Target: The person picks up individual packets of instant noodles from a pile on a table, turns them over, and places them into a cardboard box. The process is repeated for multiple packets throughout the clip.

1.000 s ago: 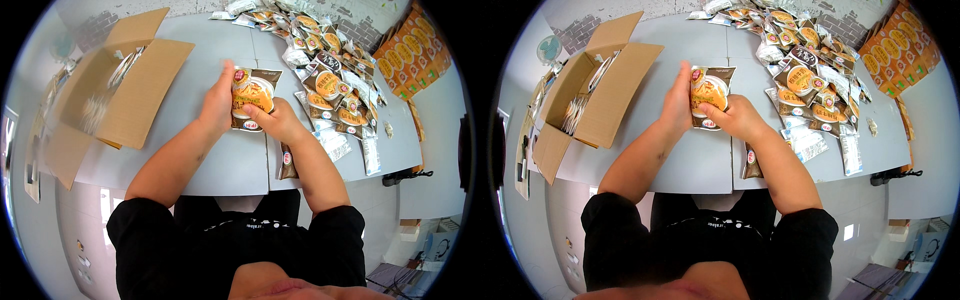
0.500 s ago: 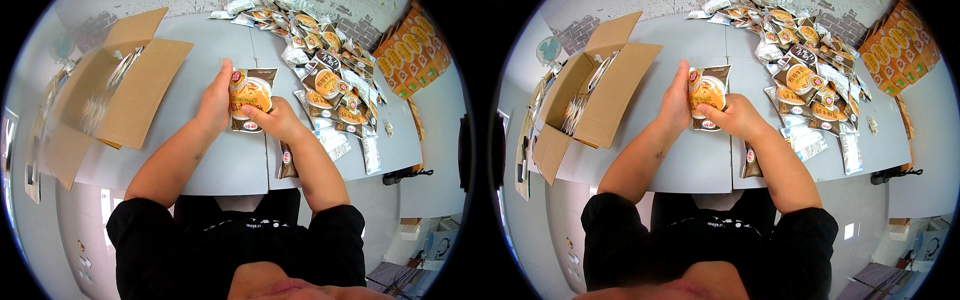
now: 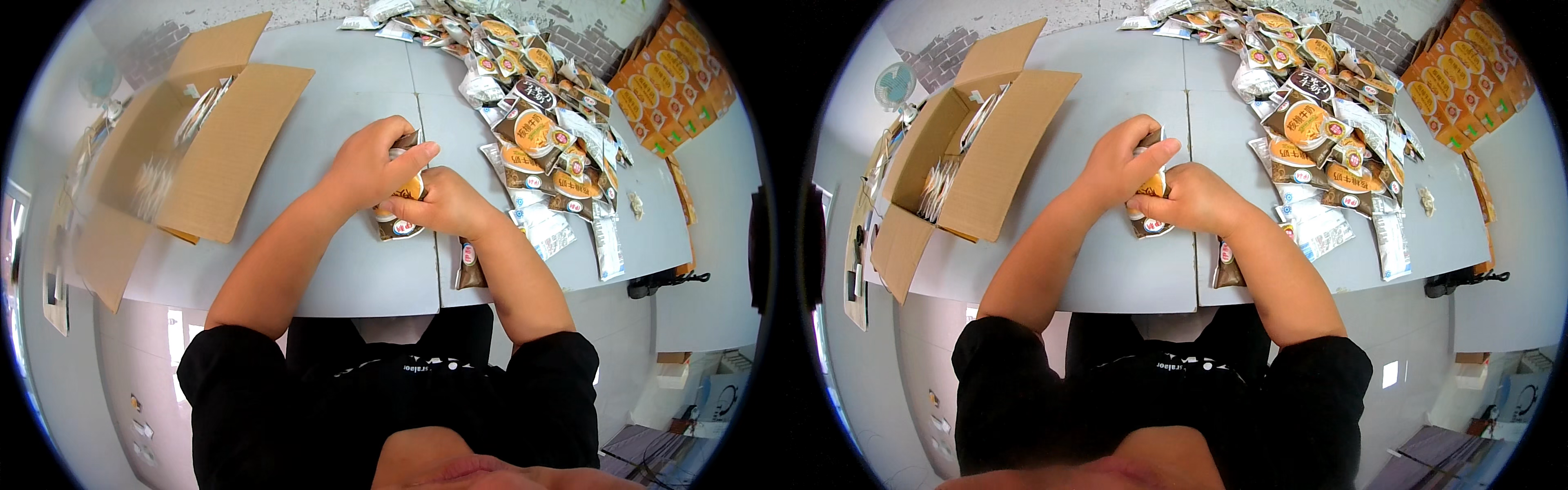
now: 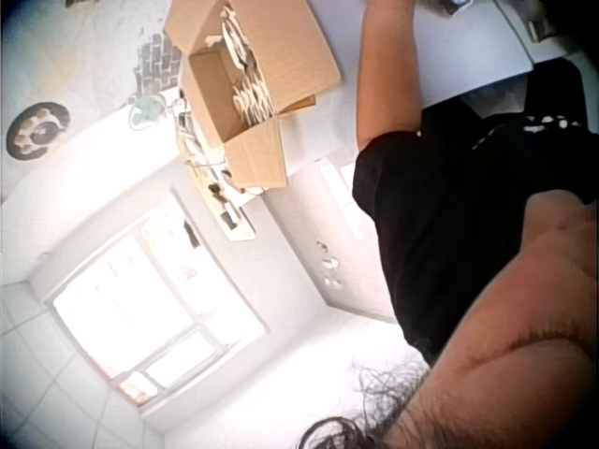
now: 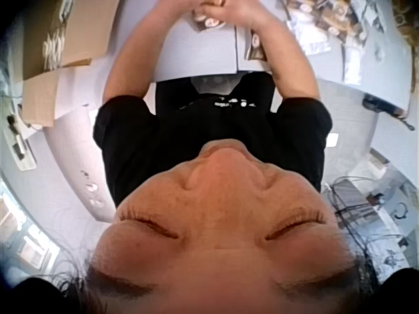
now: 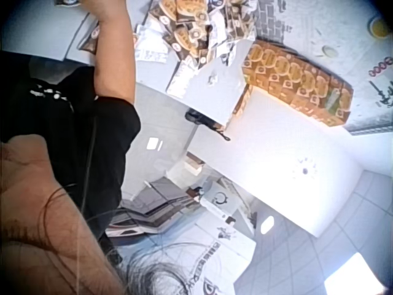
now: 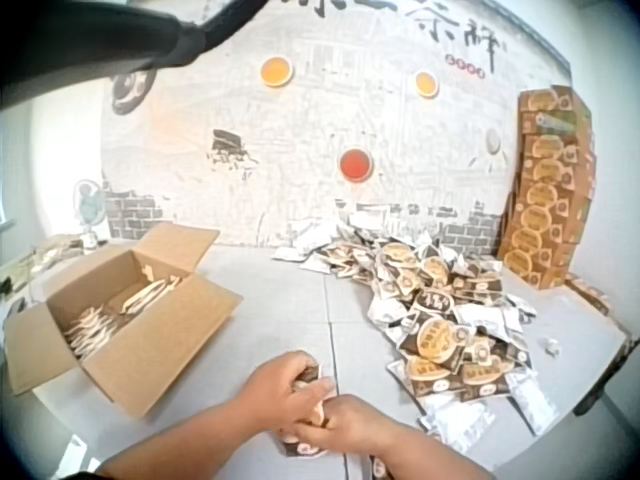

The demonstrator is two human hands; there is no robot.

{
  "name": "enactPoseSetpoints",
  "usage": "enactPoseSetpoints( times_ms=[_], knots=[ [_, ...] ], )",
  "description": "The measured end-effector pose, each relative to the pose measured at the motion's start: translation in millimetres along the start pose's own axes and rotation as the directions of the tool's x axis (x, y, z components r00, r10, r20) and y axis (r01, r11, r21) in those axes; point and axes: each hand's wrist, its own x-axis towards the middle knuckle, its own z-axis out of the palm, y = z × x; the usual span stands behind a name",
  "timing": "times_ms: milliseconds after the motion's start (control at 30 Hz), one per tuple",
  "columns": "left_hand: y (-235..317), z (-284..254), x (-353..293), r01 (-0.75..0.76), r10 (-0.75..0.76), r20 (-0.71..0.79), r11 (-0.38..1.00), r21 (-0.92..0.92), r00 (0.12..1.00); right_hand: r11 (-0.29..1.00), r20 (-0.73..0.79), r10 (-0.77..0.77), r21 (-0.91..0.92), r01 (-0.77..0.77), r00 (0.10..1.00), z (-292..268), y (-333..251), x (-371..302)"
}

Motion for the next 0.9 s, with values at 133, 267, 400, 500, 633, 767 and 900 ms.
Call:
enactPoseSetpoints(
  times_ms=[133,267,400,500,633,767,900],
  knots=[
    [2,-2,3,0.133,-0.133,0.063,0.991,-0.003,0.989,0.998,0.041,0.049,-0.044,-0.047,0.998,-2,-6,-1],
    [3,-2,6,0.216,-0.215,0.104,0.976,0.003,0.971,0.997,0.069,0.072,-0.004,-0.072,0.995,-3,-5,-1],
    [-4,4,6,0.253,-0.253,0.006,0.963,-0.09,0.967,0.99,0.052,0.132,0.044,-0.134,0.99,-8,-18,-2],
    [0,10,5,0.282,-0.309,-0.121,0.939,-0.199,0.943,0.976,0.008,0.151,0.158,-0.15,0.988,-10,-10,3],
    [-9,11,8,0.295,-0.372,-0.22,0.902,-0.317,0.902,0.888,-0.023,0.19,0.431,-0.161,0.982,-19,-9,3],
    [-30,4,17,0.274,-0.518,-0.245,0.73,-0.626,0.82,0.811,-0.123,0.123,0.584,-0.028,0.985,-20,-9,4],
    [-30,6,19,0.23,-0.59,-0.224,0.595,-0.77,0.776,0.937,-0.228,0.114,0.349,-0.028,0.967,-9,3,12]
  ],
)
